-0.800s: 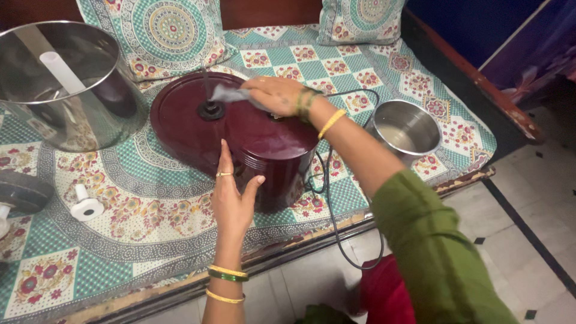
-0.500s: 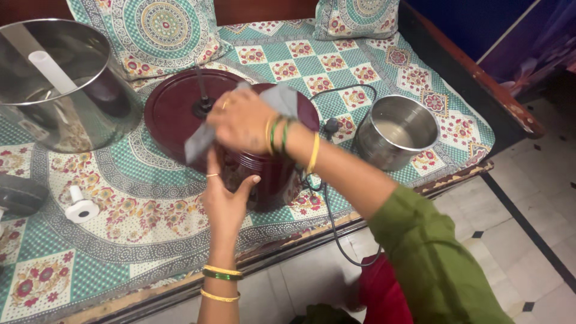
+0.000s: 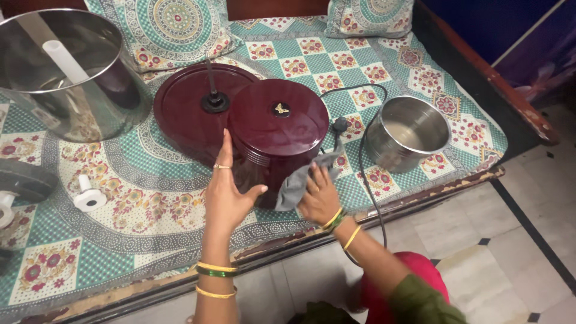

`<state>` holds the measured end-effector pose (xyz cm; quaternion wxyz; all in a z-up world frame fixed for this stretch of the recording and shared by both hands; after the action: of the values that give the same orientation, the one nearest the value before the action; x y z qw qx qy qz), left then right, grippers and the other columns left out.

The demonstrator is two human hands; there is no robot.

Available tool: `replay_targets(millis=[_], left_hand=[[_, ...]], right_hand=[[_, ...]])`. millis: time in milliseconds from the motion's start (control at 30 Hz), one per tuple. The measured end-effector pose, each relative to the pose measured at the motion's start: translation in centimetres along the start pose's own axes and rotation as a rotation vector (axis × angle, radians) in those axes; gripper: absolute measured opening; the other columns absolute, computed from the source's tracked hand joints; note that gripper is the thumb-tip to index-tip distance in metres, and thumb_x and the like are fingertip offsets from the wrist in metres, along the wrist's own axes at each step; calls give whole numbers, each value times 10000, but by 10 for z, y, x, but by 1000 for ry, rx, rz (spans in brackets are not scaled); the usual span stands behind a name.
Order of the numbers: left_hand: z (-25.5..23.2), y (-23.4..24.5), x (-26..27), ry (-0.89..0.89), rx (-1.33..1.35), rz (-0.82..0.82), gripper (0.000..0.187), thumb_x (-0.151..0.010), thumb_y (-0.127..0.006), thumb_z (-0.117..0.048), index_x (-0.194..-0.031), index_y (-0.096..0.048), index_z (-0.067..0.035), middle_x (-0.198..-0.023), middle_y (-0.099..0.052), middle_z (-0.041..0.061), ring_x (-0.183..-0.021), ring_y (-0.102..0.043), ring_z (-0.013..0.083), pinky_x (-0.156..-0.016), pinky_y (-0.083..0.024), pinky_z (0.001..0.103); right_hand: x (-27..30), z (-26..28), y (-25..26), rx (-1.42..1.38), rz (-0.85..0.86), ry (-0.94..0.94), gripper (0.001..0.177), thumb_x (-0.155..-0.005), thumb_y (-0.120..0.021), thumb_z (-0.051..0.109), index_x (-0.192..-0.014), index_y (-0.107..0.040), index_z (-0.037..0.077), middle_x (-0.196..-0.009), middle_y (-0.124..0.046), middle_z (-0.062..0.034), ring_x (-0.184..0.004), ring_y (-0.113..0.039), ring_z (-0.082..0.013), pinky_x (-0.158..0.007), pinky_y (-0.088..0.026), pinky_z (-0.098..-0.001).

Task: The person cleans the parts of a wet grinder by wiping the base and the lid with a grey cloth, then rinses a metal pot in a larger container of water.

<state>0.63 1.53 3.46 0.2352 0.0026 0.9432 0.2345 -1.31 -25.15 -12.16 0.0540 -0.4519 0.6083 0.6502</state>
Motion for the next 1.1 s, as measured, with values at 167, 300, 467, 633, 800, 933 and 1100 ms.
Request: replay_targets(millis=[167, 300, 467, 633, 800, 933, 1100], left_hand=[[4, 9, -2, 128, 5, 76, 1120, -718, -749, 50, -1640, -217, -298, -1226, -661, 201, -942, -635, 333, -824, -527, 377], [7, 9, -3, 181, 99, 58, 1031, -742, -540, 136, -1629, -308, -335, -965, -689, 150, -697, -591, 209, -669, -516, 339], [15, 0, 1, 143, 61, -25, 857, -865, -623, -8, -1625, -366, -309, -990, -698, 155, -706, -576, 198, -695, -501, 314], [8, -13, 2, 22, 22, -182, 691, -1015, -701, -224, -1629, -387, -276, -1202, -724, 151, -764, -569, 175, -691, -479, 317], [-3, 0, -4, 265, -124, 5, 745, -966, -716, -267, -1620, -358, -261, -804, -643, 267, -598, -475, 204, -573, -431, 341], [4, 4, -5, 169, -59, 9, 877, -847, -717, -214, -1627, -317, -245, -1069, -705, 238, -776, -612, 275, -661, -488, 380], [15, -11, 6, 82, -1, -59, 680, -1036, -563, -218, -1668, -314, -220, -1419, -651, 230, -1270, -666, 330, -1000, -518, 411]], right_hand=[[-36, 31, -23, 86, -166, -182, 579, -891, -648, 315, -1361, -633, -23, -1571, -365, -307, -1535, -107, -523, -1237, -137, -699], [-73, 63, -31, 202, -268, -234, 475, -935, -663, 345, -1298, -645, 39, -1518, -416, -225, -1555, -101, -481, -1252, -85, -673], [-50, 100, -40, 89, -21, -259, 402, -979, -640, 361, -1280, -649, 95, -1421, -525, -127, -1493, -298, -409, -1197, -191, -620], [-53, 71, -19, -40, -406, -401, 643, -930, -547, 340, -1297, -420, -173, -1379, -354, -439, -1325, -301, -599, -1077, -234, -706], [-52, 27, -32, -575, -284, -910, 561, -961, -461, 391, -1373, -526, 15, -1425, -492, -252, -1387, -400, -449, -1191, -257, -636], [-89, 79, -15, -335, -498, -606, 506, -978, -526, 354, -1402, -469, 83, -1576, -328, -201, -1521, -193, -445, -1275, -111, -635], [-117, 79, 18, 70, -446, -283, 423, -978, -529, 317, -1372, -500, 167, -1663, -273, -162, -1605, -104, -408, -1332, -70, -629]])
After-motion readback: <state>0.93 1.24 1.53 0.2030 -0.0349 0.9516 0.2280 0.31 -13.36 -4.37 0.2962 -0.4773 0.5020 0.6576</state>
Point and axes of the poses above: each hand's wrist, its own x-axis away from the middle knuckle, its own y-axis out of the back of the hand, z = x × y, the point moved 1 cm from there along -x, towards the middle knuckle
